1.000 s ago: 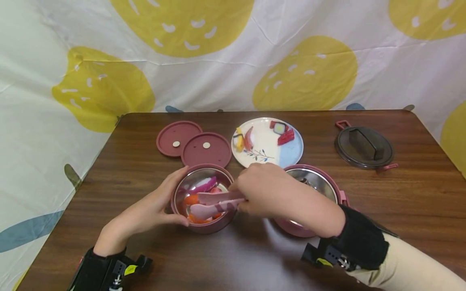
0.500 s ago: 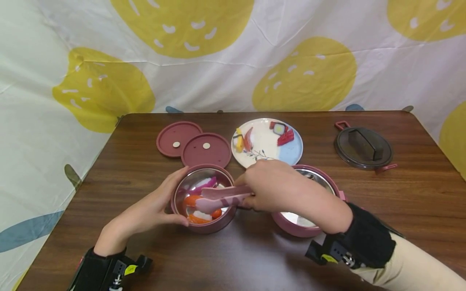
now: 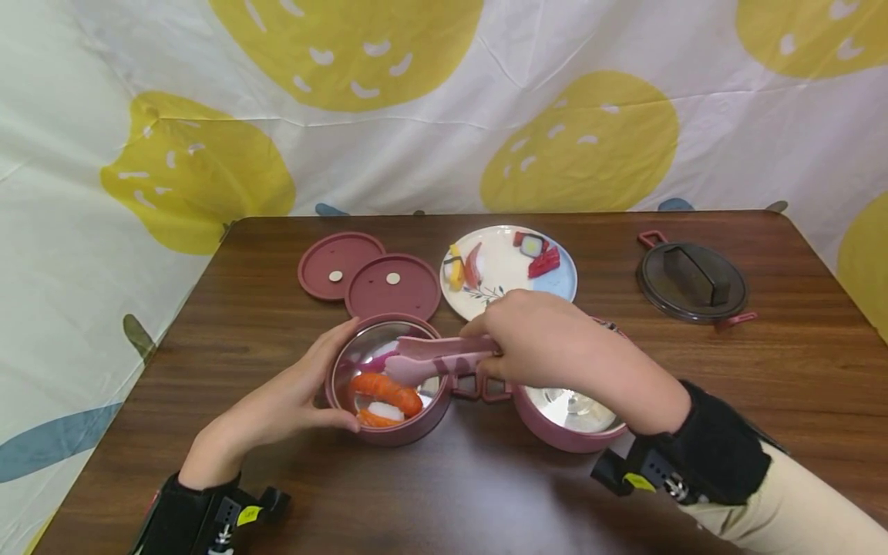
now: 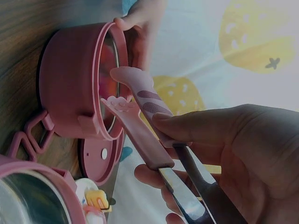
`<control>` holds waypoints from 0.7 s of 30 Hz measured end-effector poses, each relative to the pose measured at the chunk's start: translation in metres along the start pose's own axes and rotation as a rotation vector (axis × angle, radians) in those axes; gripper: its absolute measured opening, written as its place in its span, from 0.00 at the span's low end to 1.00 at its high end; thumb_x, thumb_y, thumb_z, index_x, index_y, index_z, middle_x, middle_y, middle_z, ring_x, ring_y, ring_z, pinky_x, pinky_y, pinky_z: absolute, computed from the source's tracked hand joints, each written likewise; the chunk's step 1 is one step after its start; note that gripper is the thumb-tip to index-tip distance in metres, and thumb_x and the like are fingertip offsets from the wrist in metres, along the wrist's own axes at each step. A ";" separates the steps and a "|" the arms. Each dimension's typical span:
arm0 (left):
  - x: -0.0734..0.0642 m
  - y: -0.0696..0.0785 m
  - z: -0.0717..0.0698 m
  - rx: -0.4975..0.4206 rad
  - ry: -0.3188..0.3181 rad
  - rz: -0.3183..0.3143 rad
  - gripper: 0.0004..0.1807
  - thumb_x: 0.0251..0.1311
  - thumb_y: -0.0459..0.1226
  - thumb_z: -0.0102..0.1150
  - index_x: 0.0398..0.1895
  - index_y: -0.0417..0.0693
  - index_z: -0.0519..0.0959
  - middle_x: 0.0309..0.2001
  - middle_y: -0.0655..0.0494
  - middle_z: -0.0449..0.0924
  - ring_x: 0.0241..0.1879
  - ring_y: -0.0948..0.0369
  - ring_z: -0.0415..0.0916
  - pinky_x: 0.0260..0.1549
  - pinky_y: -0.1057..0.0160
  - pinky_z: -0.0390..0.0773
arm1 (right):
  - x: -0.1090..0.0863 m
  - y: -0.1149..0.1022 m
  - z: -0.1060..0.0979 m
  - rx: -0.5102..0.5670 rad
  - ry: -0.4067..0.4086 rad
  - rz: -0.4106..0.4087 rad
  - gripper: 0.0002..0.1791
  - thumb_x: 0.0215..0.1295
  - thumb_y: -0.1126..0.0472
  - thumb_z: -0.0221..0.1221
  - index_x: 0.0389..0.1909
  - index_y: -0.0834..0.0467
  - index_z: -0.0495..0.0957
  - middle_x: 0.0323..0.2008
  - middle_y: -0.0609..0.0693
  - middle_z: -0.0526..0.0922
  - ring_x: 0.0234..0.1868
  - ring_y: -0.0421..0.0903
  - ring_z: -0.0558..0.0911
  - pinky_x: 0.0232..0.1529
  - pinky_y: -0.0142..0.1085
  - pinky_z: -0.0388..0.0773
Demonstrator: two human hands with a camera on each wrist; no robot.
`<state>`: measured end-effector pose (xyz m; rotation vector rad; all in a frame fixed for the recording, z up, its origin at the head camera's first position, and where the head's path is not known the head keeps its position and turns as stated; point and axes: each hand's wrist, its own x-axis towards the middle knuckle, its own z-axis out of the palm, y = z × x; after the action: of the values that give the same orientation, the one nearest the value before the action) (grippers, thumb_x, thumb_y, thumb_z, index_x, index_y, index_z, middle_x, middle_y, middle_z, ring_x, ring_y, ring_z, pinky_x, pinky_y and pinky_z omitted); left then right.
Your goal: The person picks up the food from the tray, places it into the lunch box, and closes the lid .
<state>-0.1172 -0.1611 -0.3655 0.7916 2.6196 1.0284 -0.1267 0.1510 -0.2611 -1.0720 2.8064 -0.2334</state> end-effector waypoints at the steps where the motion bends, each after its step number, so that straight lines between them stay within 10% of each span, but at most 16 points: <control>1: 0.000 0.000 0.000 0.000 0.001 -0.001 0.64 0.42 0.52 0.72 0.76 0.49 0.40 0.75 0.47 0.43 0.71 0.51 0.48 0.66 0.40 0.58 | 0.000 0.002 0.000 0.004 0.002 -0.002 0.17 0.53 0.53 0.68 0.46 0.45 0.85 0.21 0.40 0.75 0.27 0.40 0.72 0.25 0.37 0.73; 21: -0.001 0.000 0.000 0.022 0.007 0.007 0.63 0.43 0.52 0.72 0.76 0.48 0.41 0.75 0.46 0.43 0.71 0.51 0.49 0.66 0.41 0.59 | -0.006 0.031 -0.007 0.050 0.032 0.055 0.20 0.55 0.55 0.67 0.51 0.46 0.83 0.26 0.42 0.80 0.31 0.43 0.74 0.33 0.43 0.74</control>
<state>-0.1164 -0.1610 -0.3654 0.8040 2.6400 1.0075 -0.1436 0.1781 -0.2601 -0.9885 2.8377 -0.3156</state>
